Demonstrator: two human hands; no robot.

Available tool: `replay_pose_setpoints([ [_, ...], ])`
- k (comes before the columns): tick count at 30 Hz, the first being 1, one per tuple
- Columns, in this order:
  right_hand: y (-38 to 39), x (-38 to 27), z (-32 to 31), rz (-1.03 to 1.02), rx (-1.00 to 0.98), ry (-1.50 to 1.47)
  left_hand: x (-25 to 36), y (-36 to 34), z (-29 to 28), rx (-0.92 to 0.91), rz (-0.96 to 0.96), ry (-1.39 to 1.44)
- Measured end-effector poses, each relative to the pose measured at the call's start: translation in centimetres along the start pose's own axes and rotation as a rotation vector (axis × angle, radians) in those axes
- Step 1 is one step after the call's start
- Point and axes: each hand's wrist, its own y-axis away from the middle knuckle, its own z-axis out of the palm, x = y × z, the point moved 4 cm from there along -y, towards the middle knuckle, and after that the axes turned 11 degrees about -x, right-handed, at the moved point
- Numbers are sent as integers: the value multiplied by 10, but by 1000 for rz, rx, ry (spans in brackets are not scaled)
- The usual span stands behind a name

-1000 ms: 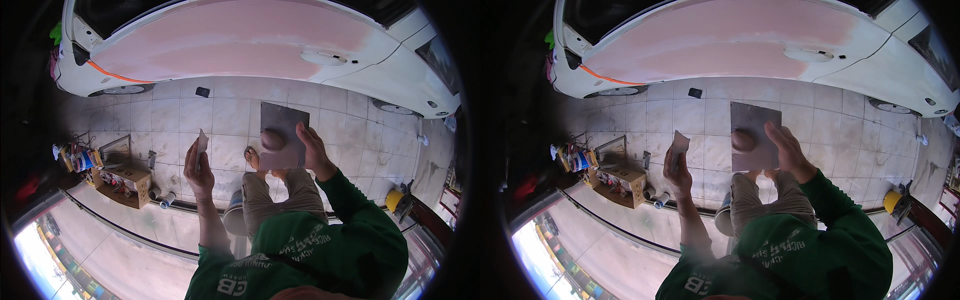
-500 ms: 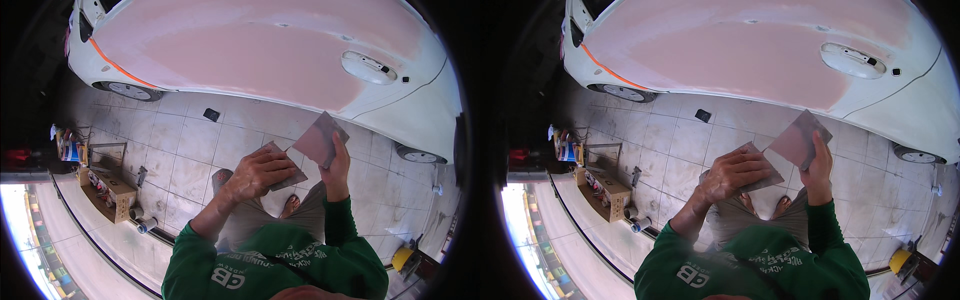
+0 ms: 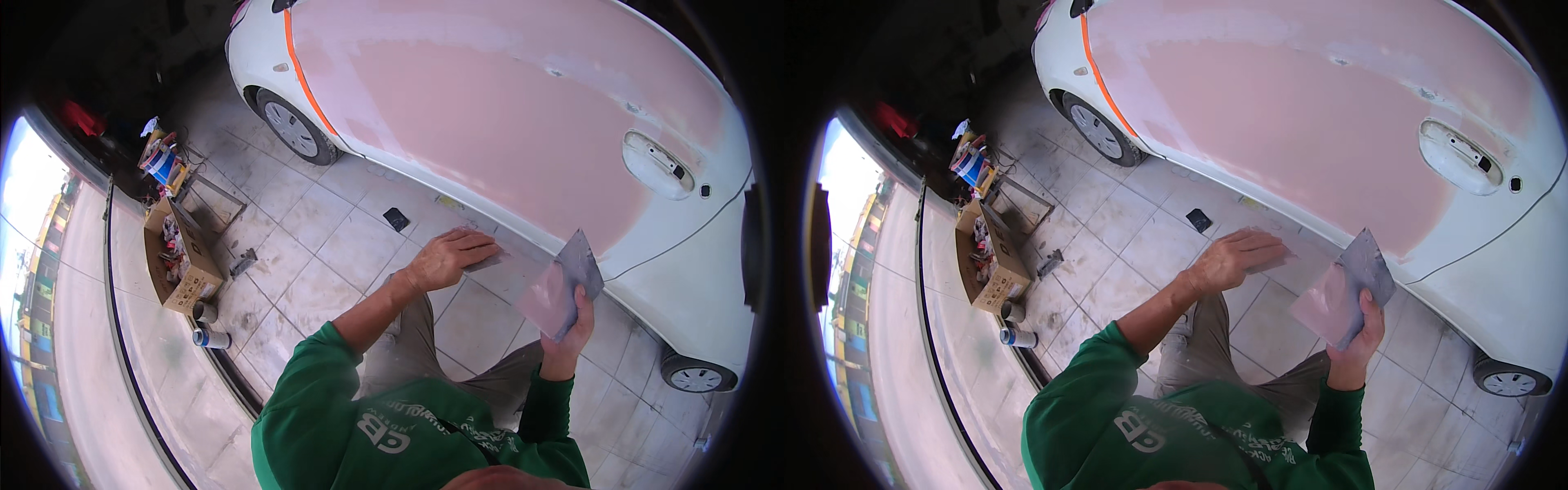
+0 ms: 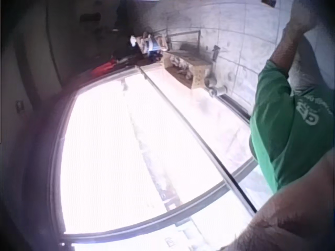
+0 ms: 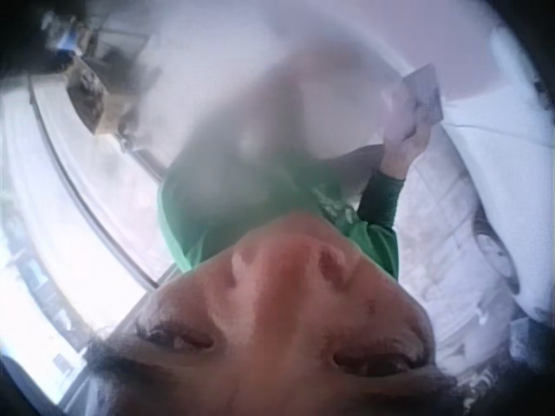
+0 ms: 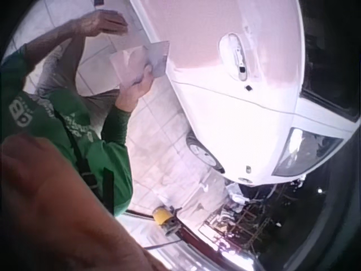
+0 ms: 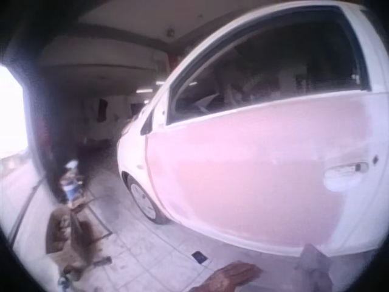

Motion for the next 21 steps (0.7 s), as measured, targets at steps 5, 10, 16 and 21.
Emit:
replay_pose_setpoints([
  [5,-28,5,2,-60,37,558,39,-14,-45,280,-59,128],
  [10,-54,-5,0,-195,136,747,56,-5,10,235,112,264],
  [16,-72,-174,-71,-309,140,499,-96,34,8,701,-391,1379],
  [21,-102,-315,-104,-532,109,386,-242,28,-106,1105,-402,1274],
])
